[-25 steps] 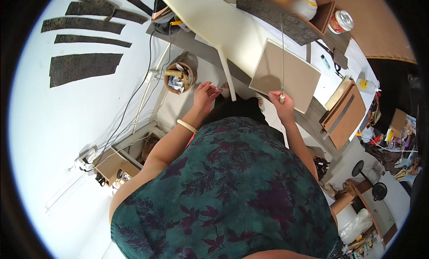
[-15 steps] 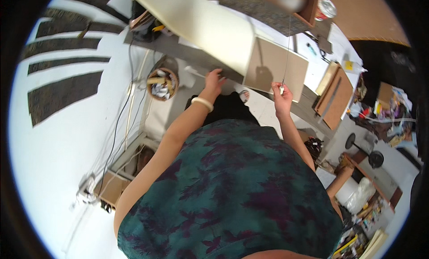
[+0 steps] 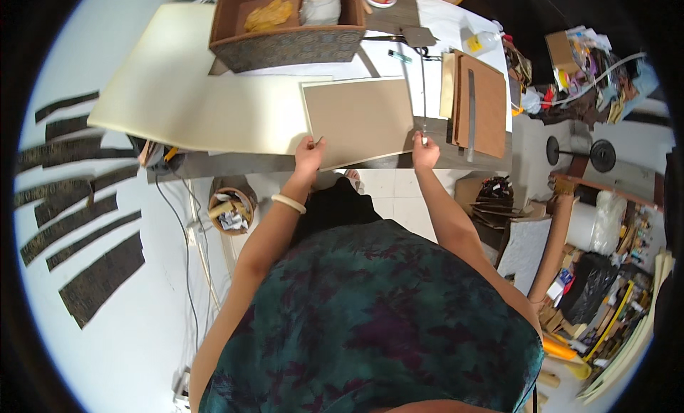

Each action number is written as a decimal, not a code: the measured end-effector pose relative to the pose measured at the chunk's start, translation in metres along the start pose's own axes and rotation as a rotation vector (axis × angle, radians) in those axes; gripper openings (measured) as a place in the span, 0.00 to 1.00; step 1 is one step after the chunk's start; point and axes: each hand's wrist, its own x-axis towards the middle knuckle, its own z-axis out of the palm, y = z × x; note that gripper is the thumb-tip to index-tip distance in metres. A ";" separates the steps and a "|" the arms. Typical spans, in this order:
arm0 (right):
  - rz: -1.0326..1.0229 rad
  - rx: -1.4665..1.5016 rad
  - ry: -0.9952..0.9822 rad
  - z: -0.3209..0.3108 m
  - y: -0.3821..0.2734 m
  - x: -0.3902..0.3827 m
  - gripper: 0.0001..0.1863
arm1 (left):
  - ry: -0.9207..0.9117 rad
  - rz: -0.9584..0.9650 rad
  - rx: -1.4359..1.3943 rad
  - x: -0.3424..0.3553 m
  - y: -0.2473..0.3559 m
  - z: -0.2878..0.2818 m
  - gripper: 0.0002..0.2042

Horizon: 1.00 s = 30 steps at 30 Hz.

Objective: The person uses a utility knife to cut a rectangular piece of cardboard on a workbench. They then move to a larger table, place the cardboard on a brown fabric, and use scissors to trim the fabric around the cardboard template.

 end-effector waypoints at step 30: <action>-0.146 0.116 0.125 0.035 -0.060 0.145 0.27 | -0.667 0.081 0.664 0.087 0.209 0.027 0.24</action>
